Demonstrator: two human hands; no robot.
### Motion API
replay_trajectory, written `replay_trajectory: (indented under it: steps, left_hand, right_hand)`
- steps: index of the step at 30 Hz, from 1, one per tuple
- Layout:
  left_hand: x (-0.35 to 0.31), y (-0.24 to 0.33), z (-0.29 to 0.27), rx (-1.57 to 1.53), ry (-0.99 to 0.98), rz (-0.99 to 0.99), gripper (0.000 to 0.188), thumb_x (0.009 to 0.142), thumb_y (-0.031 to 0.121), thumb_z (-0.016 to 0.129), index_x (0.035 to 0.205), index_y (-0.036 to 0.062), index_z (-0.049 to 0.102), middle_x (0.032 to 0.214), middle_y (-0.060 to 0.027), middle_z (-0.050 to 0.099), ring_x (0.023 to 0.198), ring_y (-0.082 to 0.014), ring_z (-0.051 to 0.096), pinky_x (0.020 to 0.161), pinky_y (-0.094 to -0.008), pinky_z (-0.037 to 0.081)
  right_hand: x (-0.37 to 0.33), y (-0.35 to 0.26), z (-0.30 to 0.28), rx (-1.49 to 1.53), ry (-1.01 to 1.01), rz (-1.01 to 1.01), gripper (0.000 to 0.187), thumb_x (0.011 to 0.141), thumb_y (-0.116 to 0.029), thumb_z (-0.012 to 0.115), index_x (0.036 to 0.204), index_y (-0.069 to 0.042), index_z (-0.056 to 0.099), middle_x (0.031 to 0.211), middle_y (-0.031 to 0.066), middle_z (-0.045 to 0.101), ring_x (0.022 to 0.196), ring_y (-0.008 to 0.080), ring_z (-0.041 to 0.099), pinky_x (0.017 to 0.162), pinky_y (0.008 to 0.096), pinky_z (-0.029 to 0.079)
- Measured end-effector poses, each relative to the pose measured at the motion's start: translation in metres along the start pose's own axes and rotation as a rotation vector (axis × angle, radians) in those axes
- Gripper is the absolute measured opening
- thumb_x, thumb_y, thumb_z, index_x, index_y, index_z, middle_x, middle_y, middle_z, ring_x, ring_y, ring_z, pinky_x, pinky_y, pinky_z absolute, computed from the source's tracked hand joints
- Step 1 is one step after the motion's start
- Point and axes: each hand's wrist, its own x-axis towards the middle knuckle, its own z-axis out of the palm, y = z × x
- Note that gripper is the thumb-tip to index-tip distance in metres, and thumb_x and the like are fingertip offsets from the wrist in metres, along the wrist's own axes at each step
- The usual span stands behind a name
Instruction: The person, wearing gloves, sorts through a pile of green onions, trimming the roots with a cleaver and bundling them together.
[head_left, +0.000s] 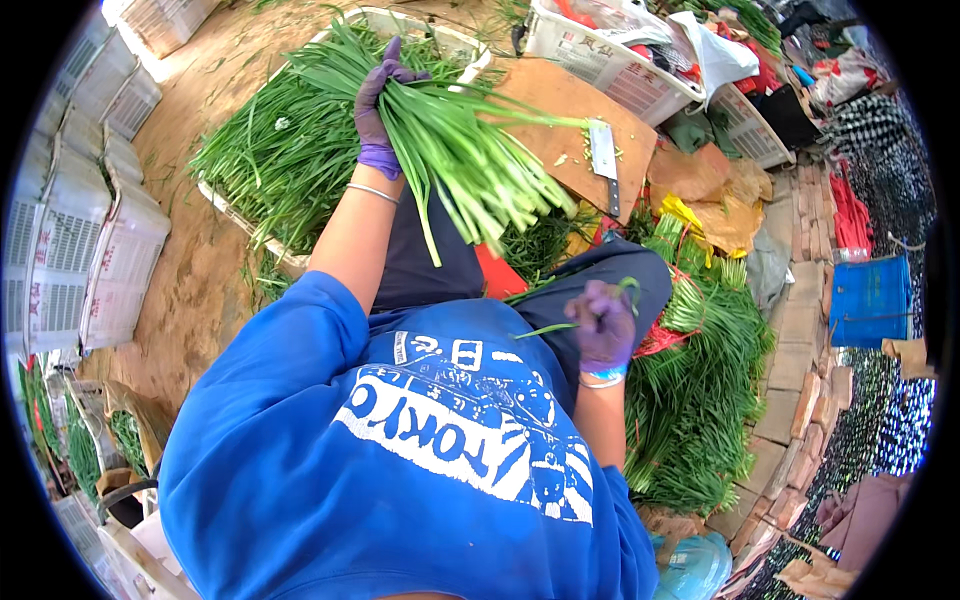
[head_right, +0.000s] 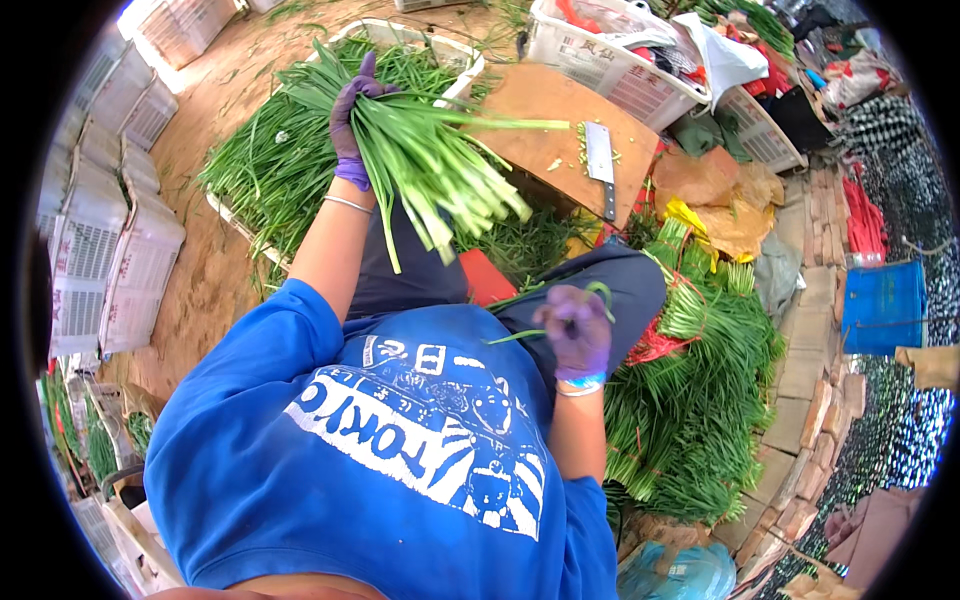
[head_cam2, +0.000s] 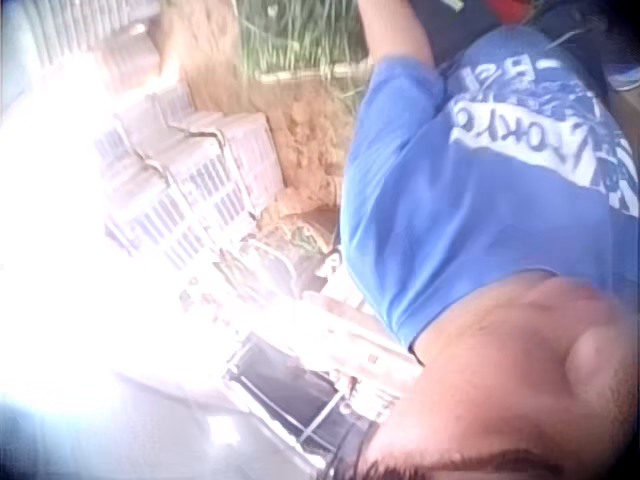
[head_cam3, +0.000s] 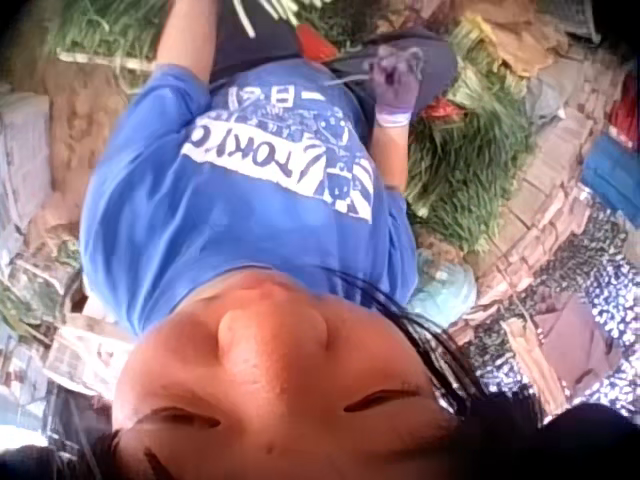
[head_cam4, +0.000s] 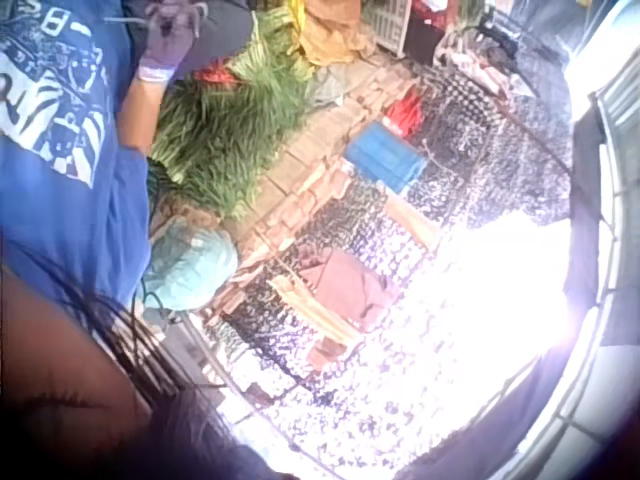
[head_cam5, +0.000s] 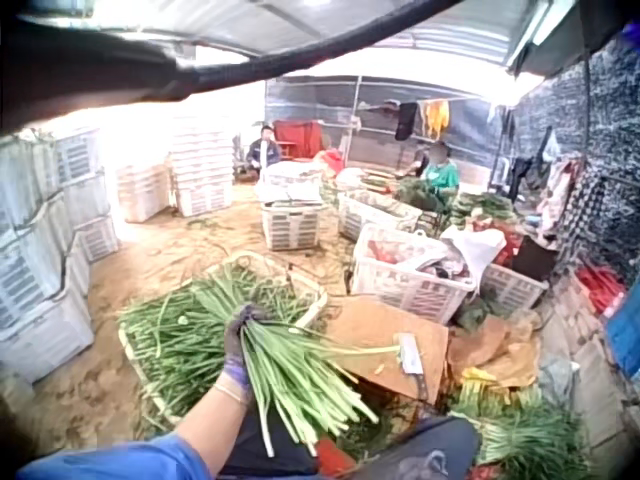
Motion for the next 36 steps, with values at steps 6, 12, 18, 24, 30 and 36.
replay_trajectory:
  steps: [6, 12, 18, 24, 30, 36]
  left_hand:
    - [-0.020, -0.009, 0.019, -0.446, -0.225, -0.262, 0.065, 0.075, 0.008, 0.059, 0.134, 0.0111, 0.031, 0.077, 0.0074, 0.050, 0.075, -0.0076, 0.052, 0.086, -0.0281, 0.037]
    - [-0.025, -0.016, 0.033, -0.295, -0.193, -0.323, 0.071, 0.075, 0.012, 0.058, 0.137, 0.0113, 0.023, 0.074, 0.0058, 0.047, 0.074, -0.0088, 0.051, 0.083, -0.0301, 0.037]
    - [-0.029, -0.035, 0.056, -0.136, -0.257, -0.378, 0.075, 0.072, 0.013, 0.058, 0.136, 0.0077, 0.021, 0.072, 0.0030, 0.044, 0.072, -0.0120, 0.049, 0.082, -0.0349, 0.040]
    - [-0.024, -0.020, 0.048, -0.055, -0.228, -0.310, 0.072, 0.073, 0.011, 0.060, 0.135, 0.0077, 0.025, 0.072, 0.0039, 0.043, 0.072, -0.0102, 0.049, 0.083, -0.0333, 0.040]
    - [-0.016, 0.009, 0.022, -0.257, -0.274, -0.218, 0.062, 0.077, 0.009, 0.054, 0.134, 0.0129, 0.029, 0.079, 0.0036, 0.054, 0.075, -0.0128, 0.055, 0.089, -0.0348, 0.038]
    - [-0.021, -0.002, 0.025, -0.177, -0.194, -0.218, 0.065, 0.076, 0.009, 0.056, 0.134, 0.0093, 0.028, 0.077, 0.0032, 0.049, 0.075, -0.0118, 0.053, 0.086, -0.0363, 0.040]
  right_hand:
    - [0.022, -0.032, 0.008, -1.342, 0.191, -0.175, 0.033, 0.074, -0.013, 0.061, 0.104, 0.001, 0.057, 0.110, 0.0191, 0.054, 0.096, 0.0305, 0.054, 0.081, 0.0384, 0.043]
    - [0.053, -0.042, 0.078, -1.413, 0.193, -0.556, 0.037, 0.070, -0.016, 0.068, 0.104, -0.005, 0.060, 0.122, 0.0193, 0.047, 0.117, 0.0365, 0.039, 0.099, 0.0393, 0.030]
    - [0.085, 0.021, 0.101, -1.668, 0.095, -0.512, 0.020, 0.072, -0.026, 0.065, 0.071, -0.006, 0.067, 0.119, 0.0201, 0.050, 0.113, 0.0371, 0.042, 0.096, 0.0424, 0.030]
    - [0.080, 0.033, 0.065, -1.728, 0.226, -0.616, 0.019, 0.065, -0.014, 0.064, 0.056, 0.001, 0.059, 0.109, 0.0161, 0.057, 0.105, 0.0345, 0.049, 0.091, 0.0418, 0.036]
    - [0.027, 0.044, 0.001, -1.654, 0.395, -0.255, 0.013, 0.067, -0.011, 0.063, 0.073, 0.000, 0.062, 0.116, 0.0198, 0.051, 0.105, 0.0336, 0.049, 0.090, 0.0387, 0.038]
    - [0.040, 0.007, 0.097, -1.896, -0.056, -0.691, 0.042, 0.069, -0.015, 0.064, 0.110, -0.014, 0.057, 0.130, 0.0157, 0.038, 0.118, 0.0345, 0.036, 0.097, 0.0459, 0.029]
